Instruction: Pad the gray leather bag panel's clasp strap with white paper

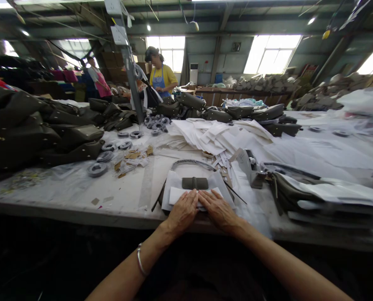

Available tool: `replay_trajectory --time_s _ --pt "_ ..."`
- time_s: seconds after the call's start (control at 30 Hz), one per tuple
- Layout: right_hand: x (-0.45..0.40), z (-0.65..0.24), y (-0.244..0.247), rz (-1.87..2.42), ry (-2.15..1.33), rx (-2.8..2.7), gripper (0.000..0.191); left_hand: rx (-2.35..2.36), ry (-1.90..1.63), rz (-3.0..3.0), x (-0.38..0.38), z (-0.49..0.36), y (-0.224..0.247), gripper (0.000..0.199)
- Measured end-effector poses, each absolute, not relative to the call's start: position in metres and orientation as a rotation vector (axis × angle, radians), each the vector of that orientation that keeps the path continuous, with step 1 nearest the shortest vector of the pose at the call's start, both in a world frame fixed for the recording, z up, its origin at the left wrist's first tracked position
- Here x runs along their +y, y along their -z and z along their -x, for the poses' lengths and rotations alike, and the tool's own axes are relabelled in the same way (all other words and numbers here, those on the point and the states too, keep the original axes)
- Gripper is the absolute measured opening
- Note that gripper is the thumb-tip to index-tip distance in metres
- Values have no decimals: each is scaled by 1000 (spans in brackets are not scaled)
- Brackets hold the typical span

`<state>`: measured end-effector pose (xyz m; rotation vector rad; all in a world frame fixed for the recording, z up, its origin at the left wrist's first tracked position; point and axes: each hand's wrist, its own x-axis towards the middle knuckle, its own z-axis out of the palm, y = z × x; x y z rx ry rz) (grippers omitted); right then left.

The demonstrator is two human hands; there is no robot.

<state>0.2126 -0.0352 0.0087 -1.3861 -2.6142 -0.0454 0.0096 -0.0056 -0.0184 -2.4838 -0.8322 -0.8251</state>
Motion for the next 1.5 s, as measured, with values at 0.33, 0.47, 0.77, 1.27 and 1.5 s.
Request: replay_trajectory --time_s 0.33,0.47,0.77,1.27,1.5 --pt "-32 -211 -7 1451 43 -2533 59 -658 940 2791 0 13 24 47" --pt "-32 -207 -13 1515 -40 -2519 66 -576 811 2893 10 18 13 45" --pt "-34 -199 -15 1572 -55 -2525 80 -381 636 2869 23 33 5 48" --pt "-33 -200 -7 1557 134 -2475 54 -611 791 2451 5 -5 5 42" --pt "-93 -232 -8 1241 194 -2176 50 -615 776 2386 -7 -11 8 46"
